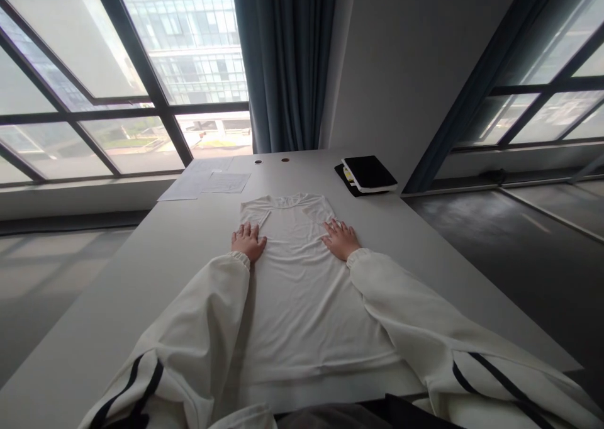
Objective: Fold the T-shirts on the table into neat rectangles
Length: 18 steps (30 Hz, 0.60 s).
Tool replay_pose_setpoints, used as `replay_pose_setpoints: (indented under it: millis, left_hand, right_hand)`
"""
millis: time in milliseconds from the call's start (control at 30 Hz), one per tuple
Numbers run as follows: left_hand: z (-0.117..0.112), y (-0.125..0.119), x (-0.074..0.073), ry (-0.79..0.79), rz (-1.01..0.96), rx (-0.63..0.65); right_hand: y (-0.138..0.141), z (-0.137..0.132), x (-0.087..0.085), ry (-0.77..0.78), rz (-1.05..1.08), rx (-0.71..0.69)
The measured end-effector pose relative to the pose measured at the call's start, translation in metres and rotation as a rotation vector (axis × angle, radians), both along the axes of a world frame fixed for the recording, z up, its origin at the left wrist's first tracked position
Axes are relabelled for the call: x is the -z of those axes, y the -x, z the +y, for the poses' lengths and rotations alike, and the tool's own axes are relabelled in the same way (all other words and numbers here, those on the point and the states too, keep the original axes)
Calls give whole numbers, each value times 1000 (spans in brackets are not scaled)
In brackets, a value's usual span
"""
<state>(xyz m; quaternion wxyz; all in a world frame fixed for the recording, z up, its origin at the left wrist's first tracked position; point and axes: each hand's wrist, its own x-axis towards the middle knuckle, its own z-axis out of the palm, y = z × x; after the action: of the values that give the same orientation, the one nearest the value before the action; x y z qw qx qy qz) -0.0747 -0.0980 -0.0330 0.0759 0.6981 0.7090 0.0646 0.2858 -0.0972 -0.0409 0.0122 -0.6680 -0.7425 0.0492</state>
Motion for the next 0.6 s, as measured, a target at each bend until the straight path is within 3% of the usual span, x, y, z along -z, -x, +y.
replay_pose_setpoints:
  millis: [367,600]
  left_hand:
    - [54,6,1,3,54,16]
    - [64,3,-6,-30,76,-8]
  right_hand:
    - [2,54,2,46,35,66]
    - [5,58,-7,19,61,71]
